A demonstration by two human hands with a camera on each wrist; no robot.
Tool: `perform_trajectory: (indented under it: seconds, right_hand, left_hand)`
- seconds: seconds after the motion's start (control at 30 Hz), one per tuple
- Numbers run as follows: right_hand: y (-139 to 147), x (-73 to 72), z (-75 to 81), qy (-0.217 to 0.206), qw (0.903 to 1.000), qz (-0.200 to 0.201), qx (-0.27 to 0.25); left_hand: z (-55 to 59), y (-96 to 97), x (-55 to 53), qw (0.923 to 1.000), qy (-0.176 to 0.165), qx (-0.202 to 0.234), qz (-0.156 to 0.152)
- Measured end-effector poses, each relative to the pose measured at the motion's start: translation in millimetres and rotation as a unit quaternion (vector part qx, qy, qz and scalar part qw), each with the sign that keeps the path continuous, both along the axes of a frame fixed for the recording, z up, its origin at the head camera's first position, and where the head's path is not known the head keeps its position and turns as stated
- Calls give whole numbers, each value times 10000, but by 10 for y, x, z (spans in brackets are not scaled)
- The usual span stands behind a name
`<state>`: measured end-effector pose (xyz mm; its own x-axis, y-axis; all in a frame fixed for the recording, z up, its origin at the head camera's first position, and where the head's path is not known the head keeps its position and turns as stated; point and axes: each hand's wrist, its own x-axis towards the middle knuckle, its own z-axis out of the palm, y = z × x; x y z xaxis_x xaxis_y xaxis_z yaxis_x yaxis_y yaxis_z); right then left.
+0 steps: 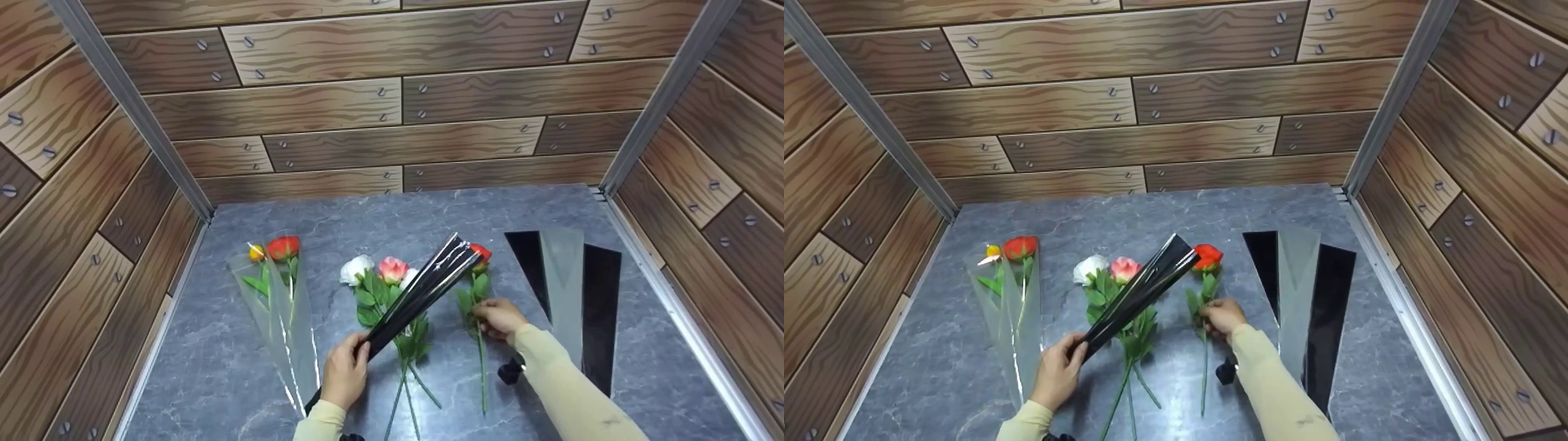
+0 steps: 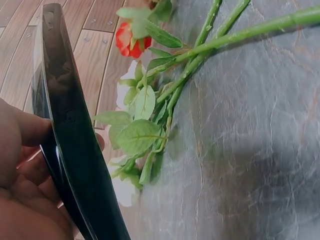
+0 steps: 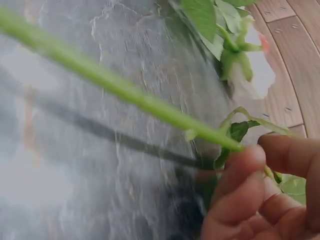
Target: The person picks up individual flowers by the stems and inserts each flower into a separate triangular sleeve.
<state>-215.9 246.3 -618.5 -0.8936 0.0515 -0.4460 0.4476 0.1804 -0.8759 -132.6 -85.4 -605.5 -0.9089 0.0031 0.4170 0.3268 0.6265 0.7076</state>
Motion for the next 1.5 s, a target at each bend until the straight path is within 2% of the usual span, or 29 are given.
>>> perform_trajectory:
  seconds: [0.13, 0.27, 0.47, 0.6, 0.7, 0.87, 1.1, 1.2, 1.33, 1.47, 1.5]
  right_hand:
    - [135, 42, 63, 218, 9986, -37, -489]
    - [246, 86, 203, 606, 9957, -148, -685]
    - [393, 170, 575, 1373, 9867, -441, -755]
    - [460, 240, 860, 1781, 9743, -876, -1065]
    - [479, 289, 1040, 2052, 9577, -1350, -1496]
    - [493, 329, 1256, 2679, 9239, -1951, -1912]
    - [535, 351, 1460, 3460, 8555, -2796, -2650]
    - [570, 360, 1501, 3700, 8327, -3015, -2808]
    - [618, 377, 1531, 3982, 8095, -3121, -2978]
    - [619, 383, 1556, 4117, 7981, -3118, -3103]
    - [611, 383, 1559, 4116, 7980, -3104, -3122]
  left_hand:
    - [7, -28, 19, 10000, 42, -18, -53]
    - [0, -74, 41, 9997, 138, -52, -193]
    - [8, -185, 56, 9972, 468, -196, -548]
    - [37, -272, 52, 9944, 689, -423, -682]
    - [48, -342, 47, 9922, 823, -601, -713]
    - [59, -453, 42, 9894, 949, -802, -751]
    - [80, -573, 42, 9872, 968, -969, -813]
    - [87, -614, 49, 9867, 970, -1016, -815]
    - [92, -654, 51, 9862, 978, -1093, -767]
    - [108, -657, 51, 9862, 965, -1106, -760]
    - [113, -651, 49, 9864, 957, -1089, -779]
